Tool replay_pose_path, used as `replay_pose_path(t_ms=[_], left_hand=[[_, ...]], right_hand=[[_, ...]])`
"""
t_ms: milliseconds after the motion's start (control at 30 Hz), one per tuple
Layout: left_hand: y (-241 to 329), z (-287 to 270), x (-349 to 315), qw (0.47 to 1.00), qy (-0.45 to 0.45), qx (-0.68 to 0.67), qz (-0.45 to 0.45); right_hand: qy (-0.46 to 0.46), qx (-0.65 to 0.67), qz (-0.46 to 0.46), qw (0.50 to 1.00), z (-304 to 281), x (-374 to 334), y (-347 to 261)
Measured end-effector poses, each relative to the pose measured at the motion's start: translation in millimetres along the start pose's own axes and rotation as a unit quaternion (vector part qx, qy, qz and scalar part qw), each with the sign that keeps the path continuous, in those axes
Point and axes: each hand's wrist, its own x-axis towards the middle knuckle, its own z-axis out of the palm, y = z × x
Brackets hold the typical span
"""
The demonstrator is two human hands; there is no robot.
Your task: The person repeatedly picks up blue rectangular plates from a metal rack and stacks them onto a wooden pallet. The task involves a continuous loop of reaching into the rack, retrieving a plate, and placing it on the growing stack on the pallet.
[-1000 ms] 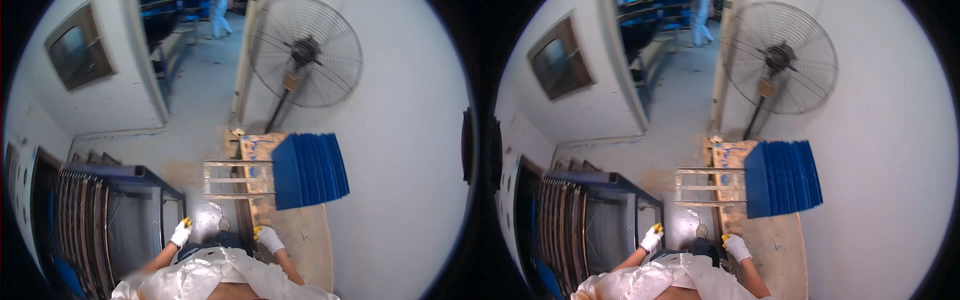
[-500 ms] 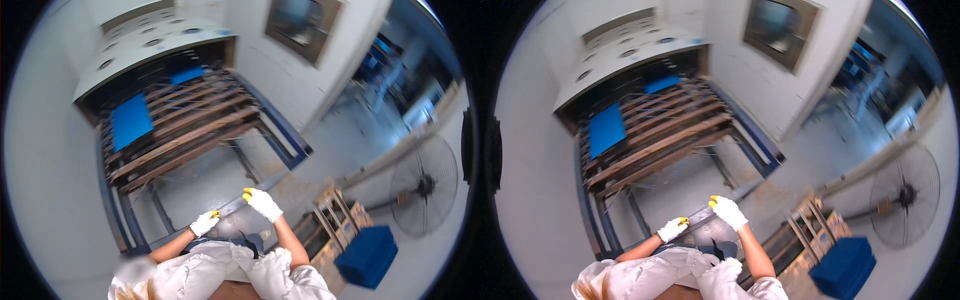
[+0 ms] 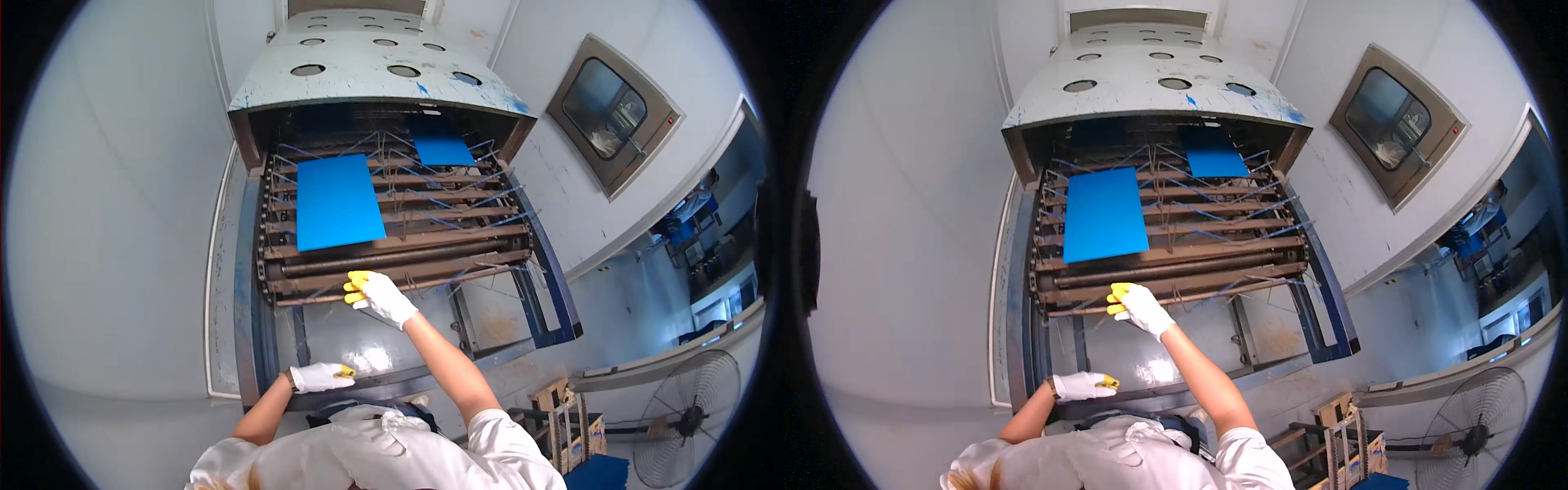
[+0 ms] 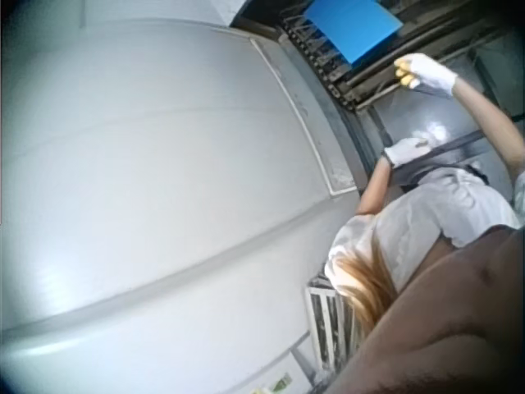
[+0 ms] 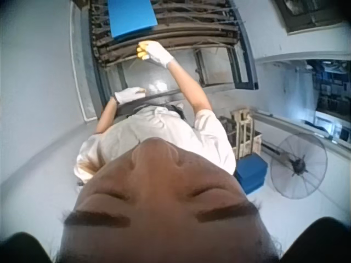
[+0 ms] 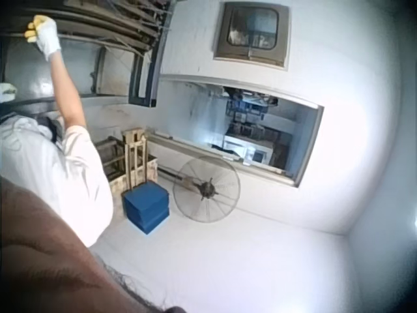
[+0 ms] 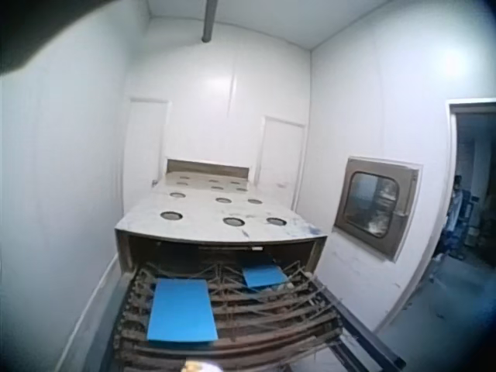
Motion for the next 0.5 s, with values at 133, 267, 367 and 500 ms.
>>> replay_pose_path(t_ms=[133,267,367,500], left_hand=[[81.4,-114.4,1.8,0.983,0.08,0.057,0.157],[129.7,-188.0,50.3,0.956,0.242,-0.003,0.164],[105.3,-222.2,99.0,0.906,0.387,0.044,0.165],[80.8,-255.3,133.8,0.831,0.476,0.275,0.092]], right_hand=[[0.029,0.15,0.008,0.988,27.6,44.2,-17.1],[0.024,0.201,-0.161,0.966,16.6,80.7,9.8],[0.042,0.228,-0.081,0.969,38.7,32.1,1.7],[0.067,0.197,-0.002,0.978,27.0,-40.1,39.7]])
